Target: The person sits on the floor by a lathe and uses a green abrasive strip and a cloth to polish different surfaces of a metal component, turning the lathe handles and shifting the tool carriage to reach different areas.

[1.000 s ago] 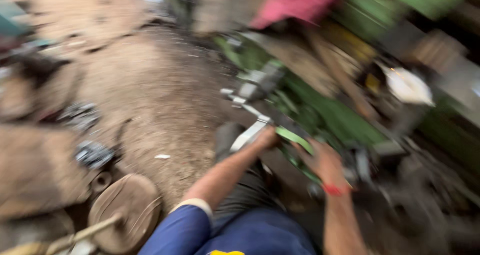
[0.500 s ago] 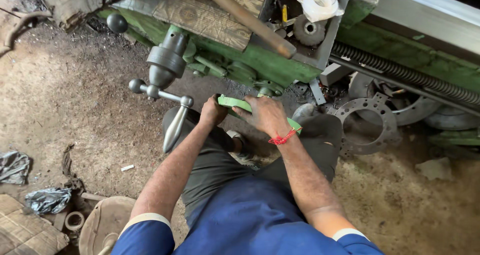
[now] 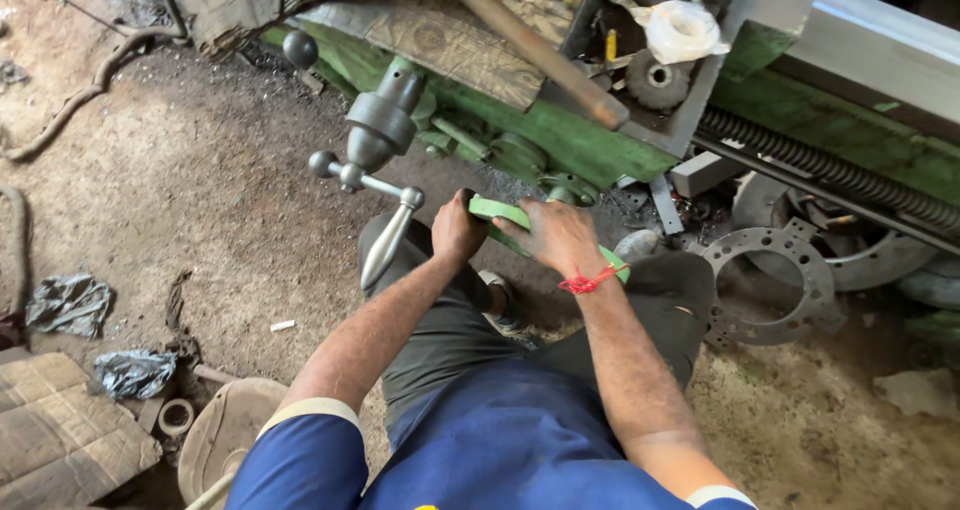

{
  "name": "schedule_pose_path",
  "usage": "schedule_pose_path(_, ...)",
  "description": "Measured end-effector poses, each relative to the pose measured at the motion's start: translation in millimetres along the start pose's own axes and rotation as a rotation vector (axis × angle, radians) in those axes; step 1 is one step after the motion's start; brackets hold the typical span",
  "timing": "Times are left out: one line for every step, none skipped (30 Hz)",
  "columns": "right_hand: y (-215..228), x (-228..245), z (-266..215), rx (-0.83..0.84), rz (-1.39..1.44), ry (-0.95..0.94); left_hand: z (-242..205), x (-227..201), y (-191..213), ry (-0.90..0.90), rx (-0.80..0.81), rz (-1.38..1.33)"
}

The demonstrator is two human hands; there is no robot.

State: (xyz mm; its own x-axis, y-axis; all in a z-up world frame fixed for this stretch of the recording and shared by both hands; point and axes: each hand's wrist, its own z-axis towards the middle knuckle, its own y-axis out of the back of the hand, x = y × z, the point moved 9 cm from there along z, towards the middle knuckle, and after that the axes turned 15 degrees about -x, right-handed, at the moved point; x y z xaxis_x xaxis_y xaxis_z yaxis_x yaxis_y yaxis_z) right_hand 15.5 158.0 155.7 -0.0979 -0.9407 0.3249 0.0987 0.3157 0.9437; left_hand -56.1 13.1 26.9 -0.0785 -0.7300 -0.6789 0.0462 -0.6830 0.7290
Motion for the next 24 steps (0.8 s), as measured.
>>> schedule_pose_path(-1,0,0,0.016,0.007,-0.011,0,-2,2,-0.042,-0.037,-0.026)
schedule_pose_path(-3,-1,0,0.031,0.014,-0.023,0,-3,4,-0.084,-0.074,-0.053)
schedule_pose_path(-3,-3,0,0.044,0.021,-0.033,0,-6,5,-0.127,-0.114,-0.082)
schedule_pose_path(-3,-4,0,0.038,0.027,-0.038,0,-6,1,-0.132,-0.095,-0.076)
schedule_pose_path(-2,-4,0,0.032,0.036,-0.035,1,-5,0,-0.133,-0.084,-0.067)
schedule_pose_path(-2,-4,-2,0.027,0.044,-0.033,1,-6,-1,-0.134,-0.072,-0.058)
schedule_pose_path(-2,-3,-1,0.021,0.038,-0.031,1,-10,4,-0.176,-0.092,-0.109)
schedule_pose_path(-1,-4,-1,0.014,0.031,-0.029,0,-16,9,-0.219,-0.113,-0.16)
schedule_pose_path(-1,-1,0,0.011,0.027,-0.015,-1,-19,17,-0.256,-0.142,-0.206)
schedule_pose_path(-1,1,-1,0.018,0.018,-0.01,-4,-26,22,-0.32,-0.139,-0.222)
schedule_pose_path(0,1,-3,0.022,0.011,-0.011,-6,-34,26,-0.39,-0.131,-0.237)
schedule_pose_path(0,2,0,0.025,0.003,-0.011,-6,-41,31,-0.459,-0.123,-0.25)
schedule_pose_path(-2,3,-1,0.044,0.001,-0.011,-8,-42,34,-0.455,-0.093,-0.278)
schedule_pose_path(-4,2,0,0.062,-0.001,-0.01,-9,-44,38,-0.45,-0.062,-0.306)
schedule_pose_path(-5,-1,-2,0.078,-0.005,-0.023,-10,-50,39,-0.452,-0.021,-0.34)
schedule_pose_path(-4,0,-1,0.053,0.002,-0.001,-10,-53,42,-0.448,0.002,-0.351)
schedule_pose_path(-5,1,0,0.026,0.007,0.012,-9,-54,45,-0.447,0.033,-0.364)
schedule_pose_path(-4,1,1,0.0,0.012,0.025,-8,-55,46,-0.446,0.064,-0.378)
schedule_pose_path(-5,-1,1,-0.002,0.006,0.026,-7,-57,46,-0.442,0.075,-0.389)
schedule_pose_path(-7,-1,4,-0.003,-0.001,0.027,-5,-56,43,-0.438,0.086,-0.4)
schedule_pose_path(-10,-3,2,-0.001,-0.01,0.028,-5,-55,38,-0.429,0.097,-0.413)
schedule_pose_path(-12,-3,-1,-0.002,0.007,0.023,-6,-51,35,-0.432,0.101,-0.429)
schedule_pose_path(-12,-3,1,-0.005,0.02,0.029,-5,-46,32,-0.432,0.094,-0.447)
schedule_pose_path(-11,-4,1,-0.007,0.033,0.036,-7,-43,28,-0.432,0.087,-0.465)
